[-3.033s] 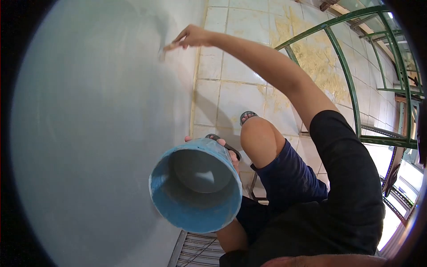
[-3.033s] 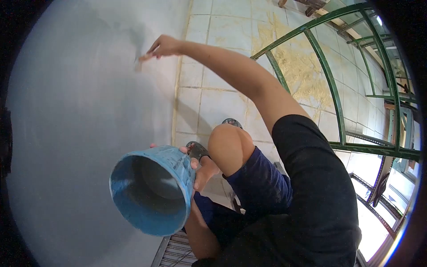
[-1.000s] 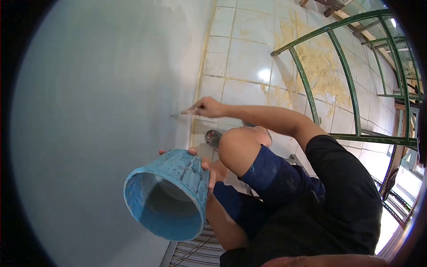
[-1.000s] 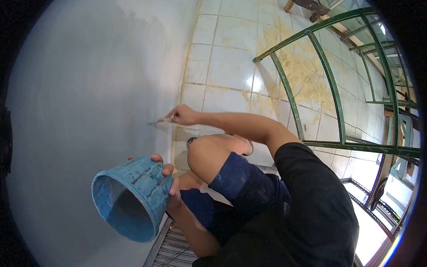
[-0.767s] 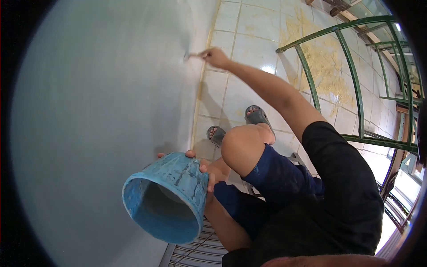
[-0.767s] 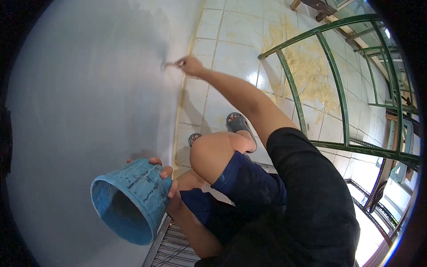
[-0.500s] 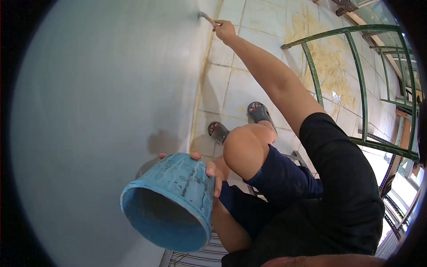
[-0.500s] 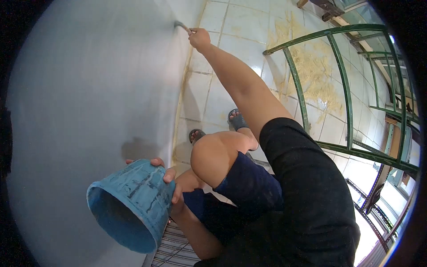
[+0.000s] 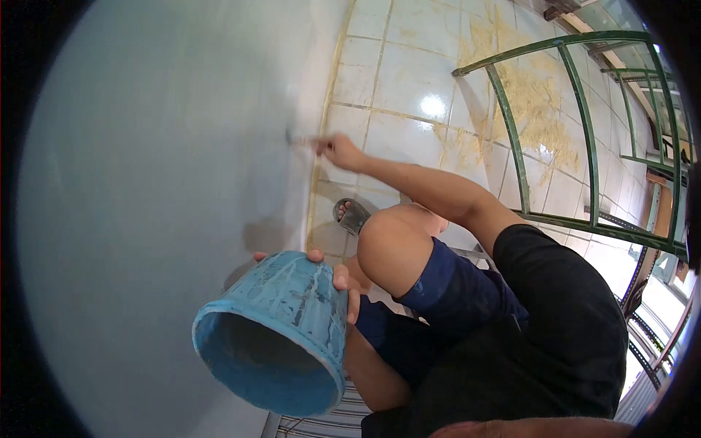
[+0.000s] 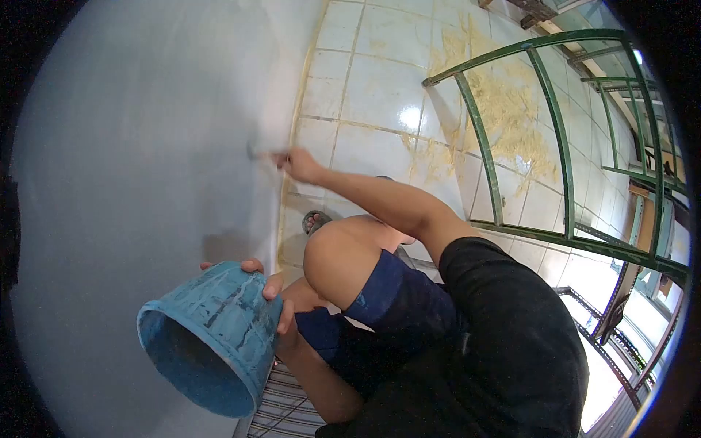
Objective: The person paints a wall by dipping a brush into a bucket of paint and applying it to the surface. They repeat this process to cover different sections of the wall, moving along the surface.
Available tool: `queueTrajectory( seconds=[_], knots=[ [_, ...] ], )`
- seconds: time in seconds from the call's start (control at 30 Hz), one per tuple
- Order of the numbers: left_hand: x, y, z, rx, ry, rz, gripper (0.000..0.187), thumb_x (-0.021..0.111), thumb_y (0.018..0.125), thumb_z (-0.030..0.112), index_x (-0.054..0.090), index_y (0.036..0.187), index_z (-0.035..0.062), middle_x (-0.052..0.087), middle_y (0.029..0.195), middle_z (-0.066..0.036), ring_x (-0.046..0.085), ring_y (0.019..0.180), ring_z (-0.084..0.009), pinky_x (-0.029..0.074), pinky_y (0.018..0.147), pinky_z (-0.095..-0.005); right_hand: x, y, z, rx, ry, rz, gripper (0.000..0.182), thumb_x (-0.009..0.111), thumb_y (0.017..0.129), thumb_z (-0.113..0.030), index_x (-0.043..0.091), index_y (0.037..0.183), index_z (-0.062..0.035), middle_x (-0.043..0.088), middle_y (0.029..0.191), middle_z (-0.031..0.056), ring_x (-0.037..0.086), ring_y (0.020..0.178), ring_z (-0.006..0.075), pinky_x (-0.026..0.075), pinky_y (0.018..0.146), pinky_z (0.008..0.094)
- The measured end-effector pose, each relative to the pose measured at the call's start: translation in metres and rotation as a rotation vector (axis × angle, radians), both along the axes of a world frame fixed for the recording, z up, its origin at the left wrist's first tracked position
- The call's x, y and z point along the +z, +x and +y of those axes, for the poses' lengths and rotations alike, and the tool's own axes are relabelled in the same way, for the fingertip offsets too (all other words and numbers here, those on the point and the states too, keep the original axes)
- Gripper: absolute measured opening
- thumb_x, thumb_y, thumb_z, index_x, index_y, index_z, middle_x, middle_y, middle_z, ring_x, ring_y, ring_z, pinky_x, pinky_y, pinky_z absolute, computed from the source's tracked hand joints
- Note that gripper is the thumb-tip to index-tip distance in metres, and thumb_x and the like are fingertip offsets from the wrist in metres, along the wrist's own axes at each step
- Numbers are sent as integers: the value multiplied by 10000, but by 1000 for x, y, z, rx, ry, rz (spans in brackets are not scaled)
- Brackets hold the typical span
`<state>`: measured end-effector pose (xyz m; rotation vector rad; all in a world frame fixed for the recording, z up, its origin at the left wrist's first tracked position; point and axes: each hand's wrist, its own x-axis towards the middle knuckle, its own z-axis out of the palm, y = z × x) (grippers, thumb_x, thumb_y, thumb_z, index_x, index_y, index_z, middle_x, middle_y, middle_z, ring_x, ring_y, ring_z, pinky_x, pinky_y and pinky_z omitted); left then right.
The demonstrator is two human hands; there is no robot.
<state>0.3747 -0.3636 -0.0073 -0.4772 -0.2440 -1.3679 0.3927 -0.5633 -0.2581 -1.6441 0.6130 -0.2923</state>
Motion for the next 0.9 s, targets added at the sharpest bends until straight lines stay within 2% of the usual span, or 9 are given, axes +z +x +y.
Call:
queueTrajectory(
  seconds=[0.1, 0.17, 0.23, 0.37, 0.5, 0.57, 0.73, 0.83, 0.9],
  knots=[
    [15, -8, 8, 57, 116, 28, 663, 585, 936, 486, 307, 1527, 371, 243, 1492, -252, 390, 1197, -523, 537, 696, -599, 20, -41, 36, 494, 100, -96, 383, 543, 817, 59, 727, 1136, -48, 734, 874, 128, 693, 827, 220, 530, 819, 361],
    [23, -20, 14, 196, 215, 27, 668, 590, 935, 478, 307, 1529, 363, 244, 1492, -250, 391, 1202, -518, 538, 699, -594, 11, -35, 33, 529, 8, -22, 398, 548, 812, 56, 723, 1150, -60, 731, 869, 127, 691, 840, 202, 529, 817, 353],
    [26, -25, 17, 341, 322, 26, 673, 595, 935, 471, 306, 1531, 355, 245, 1493, -248, 391, 1206, -513, 539, 701, -589, -43, -2, 2, 328, -164, -153, 408, 546, 810, 49, 720, 1159, -69, 729, 859, 122, 684, 827, 194, 528, 796, 348],
    [20, -20, 18, 315, 294, 16, 680, 594, 935, 474, 301, 1535, 347, 244, 1495, -246, 382, 1220, -515, 538, 708, -590, 11, 23, -97, 252, -150, 109, 319, 601, 865, -115, 735, 1154, -107, 746, 891, 115, 693, 810, 220, 530, 765, 362],
    [18, -16, 21, 310, 272, 7, 691, 601, 930, 478, 297, 1538, 351, 240, 1499, -244, 378, 1222, -516, 532, 702, -597, 29, 27, -162, -144, -235, 157, 305, 614, 887, -137, 734, 1166, -107, 738, 834, 81, 667, 720, 184, 526, 701, 343],
    [21, -15, 22, 289, 262, 11, 691, 600, 930, 482, 297, 1537, 355, 240, 1496, -247, 378, 1216, -517, 530, 702, -600, 35, 35, -179, -397, -69, 143, 255, 658, 923, -216, 748, 1122, -86, 720, 787, 75, 556, 639, 124, 455, 588, 326],
    [21, -13, 11, 137, 103, 53, 680, 595, 934, 481, 296, 1535, 369, 234, 1491, -253, 378, 1205, -518, 529, 707, -603, 35, 57, -156, -466, -35, 20, 281, 692, 908, -219, 740, 1151, -85, 709, 731, 34, 499, 596, 83, 417, 550, 289],
    [21, -19, 16, 348, 252, 3, 672, 587, 936, 491, 299, 1532, 373, 229, 1494, -250, 375, 1204, -515, 522, 703, -596, 35, 55, -89, -450, 50, 55, 261, 681, 913, -257, 759, 829, -22, 611, 621, 28, 477, 585, 93, 372, 523, 311],
    [21, -19, 17, 338, 251, 14, 673, 578, 937, 502, 293, 1532, 370, 226, 1495, -248, 363, 1209, -511, 520, 711, -607, 54, 37, -39, -373, 60, 60, 253, 652, 936, -232, 751, 878, -7, 553, 589, 19, 448, 555, 88, 371, 513, 324]
  ],
)
